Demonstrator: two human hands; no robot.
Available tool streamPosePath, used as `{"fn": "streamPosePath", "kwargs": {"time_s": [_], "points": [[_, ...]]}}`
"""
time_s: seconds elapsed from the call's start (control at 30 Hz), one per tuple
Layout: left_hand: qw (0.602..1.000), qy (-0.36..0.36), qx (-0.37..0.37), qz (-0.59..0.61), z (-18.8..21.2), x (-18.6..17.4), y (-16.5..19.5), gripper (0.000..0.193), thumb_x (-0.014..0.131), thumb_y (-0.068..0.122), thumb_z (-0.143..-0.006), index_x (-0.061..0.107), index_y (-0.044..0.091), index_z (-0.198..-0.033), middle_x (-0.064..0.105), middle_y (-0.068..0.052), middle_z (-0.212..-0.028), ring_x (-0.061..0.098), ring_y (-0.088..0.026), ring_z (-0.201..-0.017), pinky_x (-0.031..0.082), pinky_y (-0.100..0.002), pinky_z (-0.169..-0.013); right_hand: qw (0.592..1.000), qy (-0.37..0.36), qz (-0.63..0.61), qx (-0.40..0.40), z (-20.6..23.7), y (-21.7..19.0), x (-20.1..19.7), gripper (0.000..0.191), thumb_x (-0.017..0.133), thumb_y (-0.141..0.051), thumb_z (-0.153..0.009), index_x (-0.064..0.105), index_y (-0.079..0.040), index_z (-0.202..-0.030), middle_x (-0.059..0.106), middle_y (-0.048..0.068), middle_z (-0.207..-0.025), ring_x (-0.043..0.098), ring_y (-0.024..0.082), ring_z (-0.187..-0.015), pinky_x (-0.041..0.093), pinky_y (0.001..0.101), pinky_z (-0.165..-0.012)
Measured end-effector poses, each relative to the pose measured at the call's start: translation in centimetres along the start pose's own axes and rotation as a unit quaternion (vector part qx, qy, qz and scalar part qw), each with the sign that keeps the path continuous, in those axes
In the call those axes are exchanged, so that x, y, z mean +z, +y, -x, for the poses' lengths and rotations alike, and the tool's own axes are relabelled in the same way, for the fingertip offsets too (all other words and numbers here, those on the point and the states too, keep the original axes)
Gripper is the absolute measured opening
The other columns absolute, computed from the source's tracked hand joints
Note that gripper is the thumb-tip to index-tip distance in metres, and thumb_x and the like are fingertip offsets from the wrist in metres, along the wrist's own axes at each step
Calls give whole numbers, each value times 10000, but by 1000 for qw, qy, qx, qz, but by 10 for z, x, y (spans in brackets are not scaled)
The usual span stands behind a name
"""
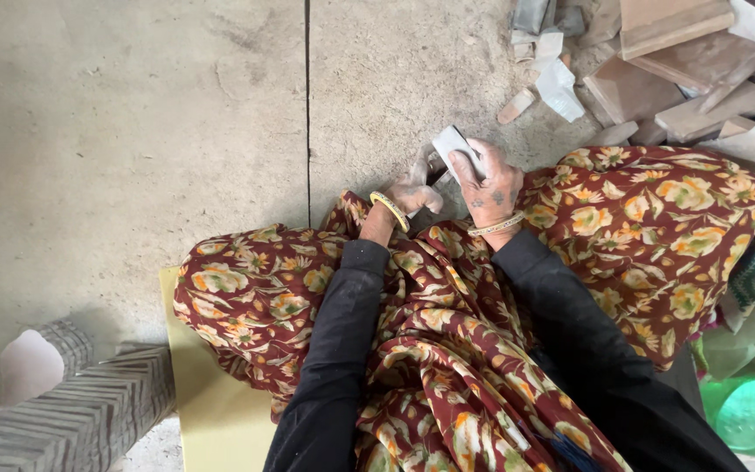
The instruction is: The person sits on the floor and smooths small white stone pieces one at a time, rubbing each piece against a flat abrasive block held in the other hand, then sets the finished piece aside and picks up the next piece. Cut stone pieces and dust are scattered on the floor around them.
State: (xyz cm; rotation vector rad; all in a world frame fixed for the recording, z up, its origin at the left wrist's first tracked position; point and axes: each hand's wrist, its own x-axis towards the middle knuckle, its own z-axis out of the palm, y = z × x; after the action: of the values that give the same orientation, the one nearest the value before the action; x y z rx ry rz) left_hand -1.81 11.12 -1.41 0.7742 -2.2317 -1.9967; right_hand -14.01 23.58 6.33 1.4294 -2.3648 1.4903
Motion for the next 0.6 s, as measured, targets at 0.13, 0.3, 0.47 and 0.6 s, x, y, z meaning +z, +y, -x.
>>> {"fn": "streamPosePath", "kwargs": {"time_s": [0.13, 0.3, 0.47, 0.6], "points": [[995, -19, -61, -75, -6, 2, -3, 569, 716, 350, -609, 563, 25, -1050, 660, -90, -776, 653, -234, -688, 537, -367, -626, 999, -13, 27, -34, 4, 1, 11, 257, 794, -184, -980, 703, -15, -1150, 762, 149, -940, 754, 255, -768, 585, 350, -670], [968, -46, -146, -199, -15, 8, 0, 470, 732, 432, -625, 743, 48, -897, 654, -115, -745, 623, -253, -675, 509, -370, -609, 999, -6, -34, 10, -5, 6, 23, 253, 740, -190, -1028, 699, 0, -1190, 757, 181, -1043, 749, 283, -901, 587, 386, -797], [978, 14, -117, -173, -5, 6, 21, 720, 806, 408, -614, 652, 18, -1199, 665, -280, -1073, 587, -399, -995, 452, -414, -903, 999, 18, -10, 41, -12, 17, 21, 291, 747, -219, -1014, 703, 28, -1161, 743, 203, -998, 733, 294, -871, 566, 397, -765], [989, 40, -133, -48, 6, 0, 41, 1095, 725, 283, -545, 267, 16, -1503, 690, -296, -1073, 649, -384, -950, 587, -473, -896, 999, -7, 15, 50, -6, 19, 24, 297, 757, -250, -969, 730, 4, -1120, 753, 188, -943, 725, 292, -793, 557, 402, -709]]}}
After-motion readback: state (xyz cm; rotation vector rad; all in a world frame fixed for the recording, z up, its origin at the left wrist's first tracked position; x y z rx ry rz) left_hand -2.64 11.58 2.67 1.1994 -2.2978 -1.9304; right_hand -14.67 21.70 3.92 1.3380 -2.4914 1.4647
